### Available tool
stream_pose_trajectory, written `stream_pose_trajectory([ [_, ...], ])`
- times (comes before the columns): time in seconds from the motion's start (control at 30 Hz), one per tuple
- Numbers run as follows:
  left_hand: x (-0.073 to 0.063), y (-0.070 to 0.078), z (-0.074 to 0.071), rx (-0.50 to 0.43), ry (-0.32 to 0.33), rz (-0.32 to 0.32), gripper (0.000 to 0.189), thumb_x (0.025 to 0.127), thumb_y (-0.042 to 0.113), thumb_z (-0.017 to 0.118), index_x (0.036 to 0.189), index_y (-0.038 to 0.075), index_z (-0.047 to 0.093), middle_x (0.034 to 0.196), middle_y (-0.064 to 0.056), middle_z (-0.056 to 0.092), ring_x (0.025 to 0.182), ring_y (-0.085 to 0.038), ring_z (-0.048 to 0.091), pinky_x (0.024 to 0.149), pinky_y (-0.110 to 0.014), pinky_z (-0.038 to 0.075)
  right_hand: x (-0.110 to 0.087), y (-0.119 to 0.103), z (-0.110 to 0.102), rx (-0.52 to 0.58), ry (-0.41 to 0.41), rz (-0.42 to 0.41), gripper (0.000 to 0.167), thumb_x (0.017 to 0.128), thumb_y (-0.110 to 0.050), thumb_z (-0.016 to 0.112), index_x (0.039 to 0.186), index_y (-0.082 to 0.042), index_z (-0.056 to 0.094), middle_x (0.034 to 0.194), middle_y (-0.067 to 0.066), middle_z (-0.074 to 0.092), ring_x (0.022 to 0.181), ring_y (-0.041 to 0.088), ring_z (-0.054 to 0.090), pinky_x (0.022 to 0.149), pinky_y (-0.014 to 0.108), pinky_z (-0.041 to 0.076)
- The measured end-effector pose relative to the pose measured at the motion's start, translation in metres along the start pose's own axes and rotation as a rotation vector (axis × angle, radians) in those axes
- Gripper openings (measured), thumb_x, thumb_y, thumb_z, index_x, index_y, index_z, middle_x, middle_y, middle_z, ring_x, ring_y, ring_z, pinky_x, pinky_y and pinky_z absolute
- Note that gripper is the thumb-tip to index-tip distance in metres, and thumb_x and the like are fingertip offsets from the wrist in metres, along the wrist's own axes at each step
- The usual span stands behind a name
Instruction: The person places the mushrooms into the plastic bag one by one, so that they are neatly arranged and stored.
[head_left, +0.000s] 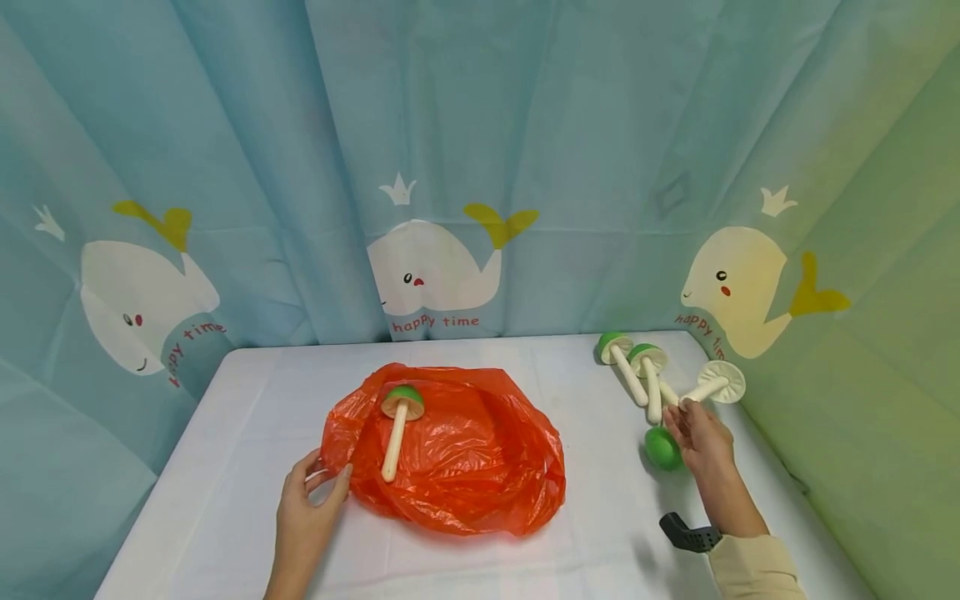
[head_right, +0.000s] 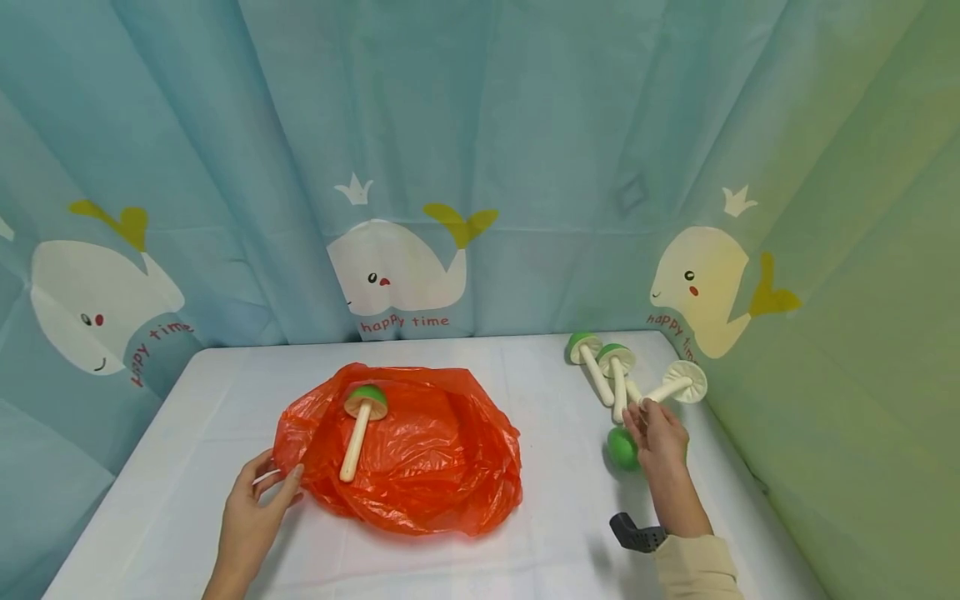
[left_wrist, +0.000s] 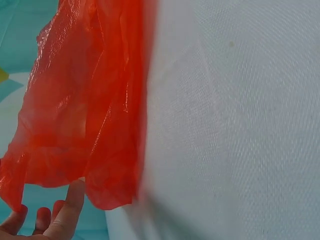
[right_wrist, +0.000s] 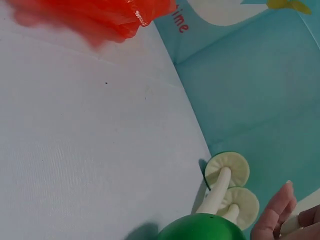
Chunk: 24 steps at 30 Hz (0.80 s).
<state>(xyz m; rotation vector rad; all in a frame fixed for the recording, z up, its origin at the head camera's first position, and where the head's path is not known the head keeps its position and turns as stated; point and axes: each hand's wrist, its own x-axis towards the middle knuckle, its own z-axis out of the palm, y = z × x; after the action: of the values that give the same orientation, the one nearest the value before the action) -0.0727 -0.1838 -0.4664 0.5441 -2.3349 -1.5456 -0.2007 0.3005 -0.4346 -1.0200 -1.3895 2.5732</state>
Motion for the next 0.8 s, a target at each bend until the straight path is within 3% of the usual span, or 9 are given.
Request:
stream_pose_trajectory([
  [0.17, -0.001, 0.001, 0.001, -0.012, -0.005, 0.0, 0.057, 0.089, 0.023, 0.067, 0.131, -0.006, 0.042, 0.12, -0.019, 0.046, 0.105, -0.033, 0.053, 0.066, -0.014, 0.051, -0.005, 0.001, 0.001, -0.088, -0.08, -0.019, 0.01, 0.094, -0.01, 0.051, 0.102, -0.007, 0.048, 0.07, 0.0, 0.055, 0.066, 0.006, 0.059, 0.066, 0.014, 0.051],
  [0.5, -0.001, -0.009, 0.006, 0.013, 0.038, 0.034, 0.06, 0.088, 0.03, 0.067, 0.13, -0.005, 0.042, 0.118, -0.017, 0.047, 0.099, -0.031, 0.053, 0.062, -0.017, 0.053, -0.015, 0.003, 0.009, -0.268, -0.291, -0.041, 0.026, 0.097, -0.02, 0.052, 0.118, -0.013, 0.038, 0.084, -0.001, 0.05, 0.067, 0.004, 0.051, 0.059, 0.014, 0.047],
  [0.63, -0.002, -0.006, 0.006, -0.019, 0.028, 0.026, 0.06, 0.088, 0.029, 0.067, 0.13, -0.005, 0.041, 0.119, -0.019, 0.046, 0.101, -0.033, 0.053, 0.064, -0.021, 0.054, -0.021, 0.005, 0.02, -0.352, -0.31, -0.085, 0.032, 0.096, -0.021, 0.053, 0.122, -0.011, 0.037, 0.09, -0.001, 0.05, 0.067, 0.003, 0.052, 0.061, 0.014, 0.047],
  [0.8, -0.002, -0.009, 0.007, 0.008, 0.037, 0.015, 0.061, 0.088, 0.032, 0.067, 0.131, -0.003, 0.042, 0.119, -0.016, 0.046, 0.101, -0.031, 0.053, 0.063, -0.019, 0.053, -0.026, 0.01, 0.029, -0.471, -0.31, -0.152, 0.044, 0.096, -0.021, 0.053, 0.132, -0.004, 0.033, 0.1, 0.003, 0.047, 0.069, 0.003, 0.054, 0.063, 0.015, 0.049],
])
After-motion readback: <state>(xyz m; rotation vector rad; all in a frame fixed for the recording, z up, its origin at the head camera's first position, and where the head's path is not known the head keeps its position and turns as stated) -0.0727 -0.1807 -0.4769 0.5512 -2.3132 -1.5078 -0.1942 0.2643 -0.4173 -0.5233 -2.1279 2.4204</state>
